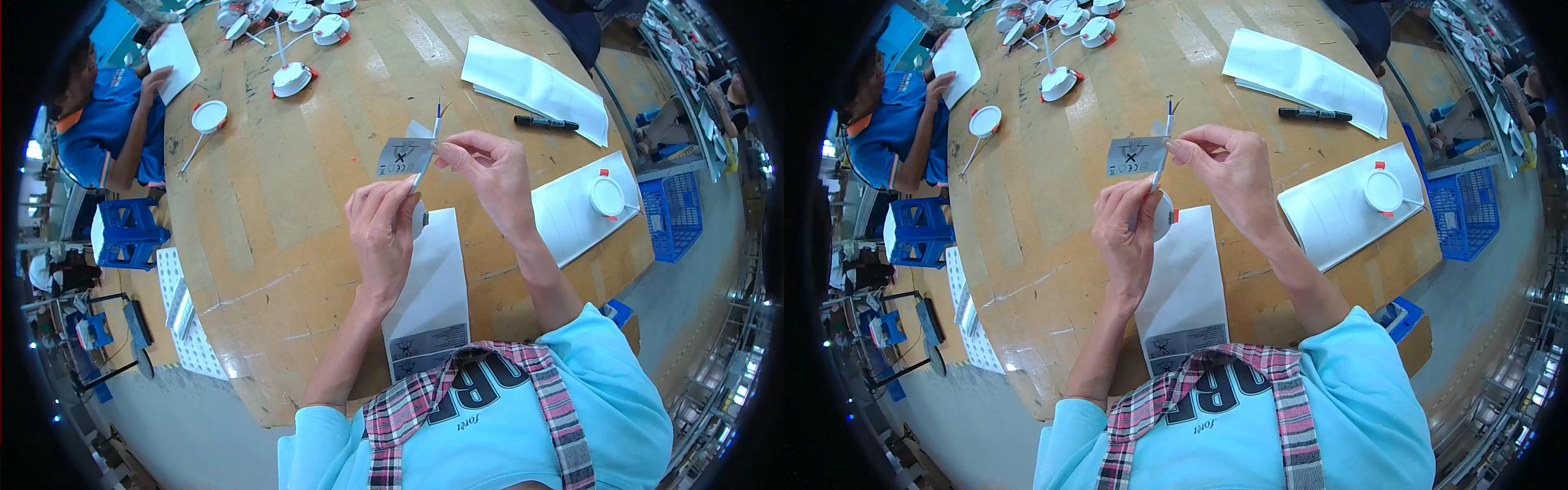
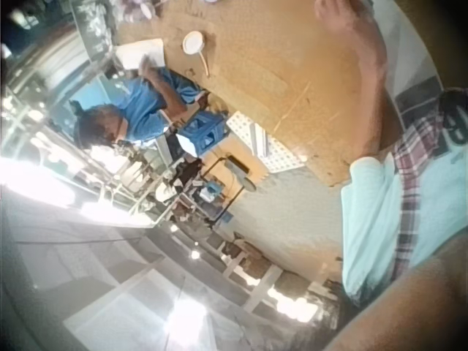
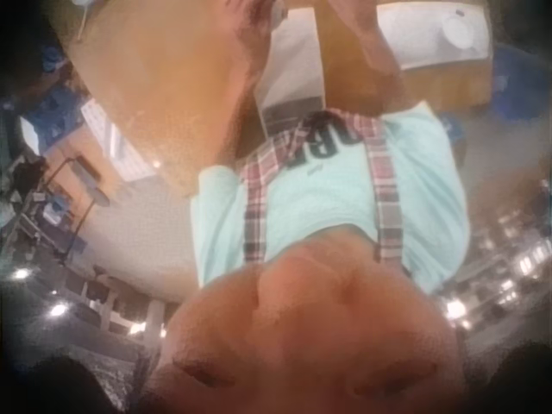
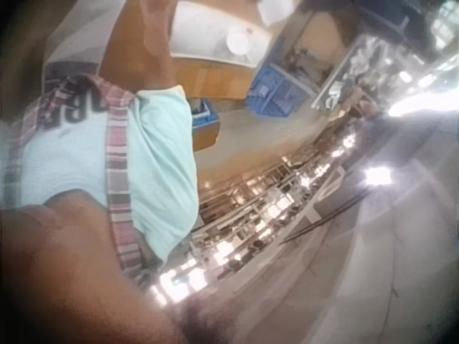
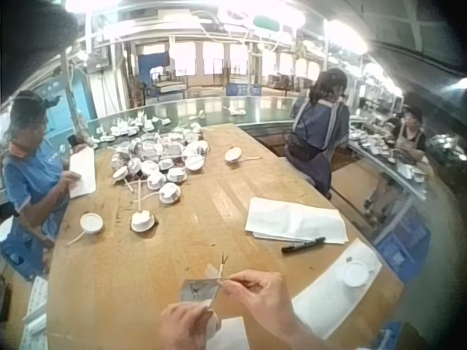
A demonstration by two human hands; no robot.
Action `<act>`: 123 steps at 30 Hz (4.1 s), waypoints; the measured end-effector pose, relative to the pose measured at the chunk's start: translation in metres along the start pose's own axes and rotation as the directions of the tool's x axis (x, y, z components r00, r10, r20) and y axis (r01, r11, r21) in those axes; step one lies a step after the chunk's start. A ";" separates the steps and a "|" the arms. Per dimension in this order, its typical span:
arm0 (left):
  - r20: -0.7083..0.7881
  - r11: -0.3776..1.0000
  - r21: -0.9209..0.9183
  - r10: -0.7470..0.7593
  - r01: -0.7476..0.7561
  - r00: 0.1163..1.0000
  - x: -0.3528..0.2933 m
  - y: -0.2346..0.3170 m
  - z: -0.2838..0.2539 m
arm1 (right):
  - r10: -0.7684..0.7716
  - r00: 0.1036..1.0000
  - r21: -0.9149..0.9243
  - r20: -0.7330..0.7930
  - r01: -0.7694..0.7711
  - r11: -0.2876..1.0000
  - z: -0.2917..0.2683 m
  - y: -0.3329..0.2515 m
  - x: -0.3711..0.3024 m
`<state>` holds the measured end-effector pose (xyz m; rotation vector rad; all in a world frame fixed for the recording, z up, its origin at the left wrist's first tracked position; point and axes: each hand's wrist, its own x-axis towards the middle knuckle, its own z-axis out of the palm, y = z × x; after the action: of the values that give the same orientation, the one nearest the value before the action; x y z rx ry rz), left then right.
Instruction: The recorder is attaching technical labels to the wires of LED lighting components at a workbench in a factory.
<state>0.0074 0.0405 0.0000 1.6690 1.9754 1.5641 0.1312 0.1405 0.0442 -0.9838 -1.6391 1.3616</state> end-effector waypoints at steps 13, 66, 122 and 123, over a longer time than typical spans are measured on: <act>-0.006 0.999 0.016 0.032 -0.032 0.999 -0.003 0.003 0.003 | 0.059 0.997 0.155 0.044 -0.065 0.986 0.002 0.006 -0.002; -0.080 0.899 -0.369 -0.281 0.234 0.956 0.001 -0.019 -0.014 | 0.030 0.999 0.089 0.017 -0.032 0.995 0.016 0.019 -0.016; -0.143 0.862 -0.474 -0.276 0.179 0.950 -0.010 -0.021 -0.014 | -0.093 0.988 -0.008 0.121 0.095 0.995 0.024 0.035 -0.033; -0.121 0.842 -0.495 -0.311 0.215 0.943 -0.011 -0.022 -0.014 | -0.098 0.988 -0.014 0.118 0.100 0.995 0.024 0.035 -0.033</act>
<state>-0.0120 0.0263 -0.0150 1.0369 1.6174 1.9561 0.1256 0.1053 0.0036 -0.8357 -1.7672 1.3604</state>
